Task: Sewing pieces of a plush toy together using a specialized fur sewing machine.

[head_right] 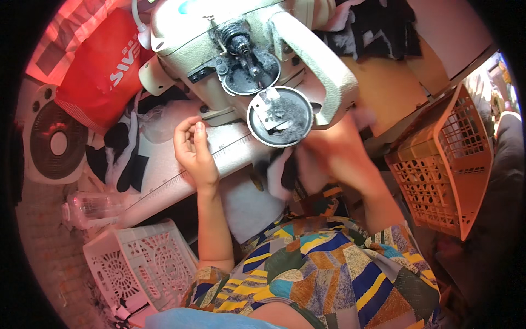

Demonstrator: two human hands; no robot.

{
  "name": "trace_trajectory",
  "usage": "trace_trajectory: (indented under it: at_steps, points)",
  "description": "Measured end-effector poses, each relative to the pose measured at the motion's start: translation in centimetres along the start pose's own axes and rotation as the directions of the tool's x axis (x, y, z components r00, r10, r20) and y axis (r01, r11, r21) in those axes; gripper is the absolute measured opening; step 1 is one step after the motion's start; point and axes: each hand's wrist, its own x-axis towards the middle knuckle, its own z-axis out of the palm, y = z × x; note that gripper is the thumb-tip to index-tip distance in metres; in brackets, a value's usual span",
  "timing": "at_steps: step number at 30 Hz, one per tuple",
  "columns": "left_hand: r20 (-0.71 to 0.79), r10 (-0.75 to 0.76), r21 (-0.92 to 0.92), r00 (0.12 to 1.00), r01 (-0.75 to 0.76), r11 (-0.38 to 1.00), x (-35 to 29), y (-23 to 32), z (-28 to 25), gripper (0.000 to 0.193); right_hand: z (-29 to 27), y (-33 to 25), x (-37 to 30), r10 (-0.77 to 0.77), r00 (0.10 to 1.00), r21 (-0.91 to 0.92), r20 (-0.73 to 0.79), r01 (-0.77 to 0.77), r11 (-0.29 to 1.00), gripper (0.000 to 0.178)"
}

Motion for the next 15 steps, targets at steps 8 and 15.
trace_trajectory:
  at_steps: [8, 15]
  points:
    - [0.575, 0.345, -0.074, 0.742, -0.373, 0.925, -1.6, 5.9, 2.3, 0.023, -0.8, -3.9, -0.8, 0.107, 0.994, 0.128, -0.007, -0.106, 0.986, 0.018]
    - [0.648, -0.100, -0.208, 0.755, 0.302, 0.930, -2.5, 5.3, 0.3, 0.013, -1.9, -4.1, 0.2, -0.040, 0.991, 0.317, 0.125, -0.002, 0.949, 0.037]
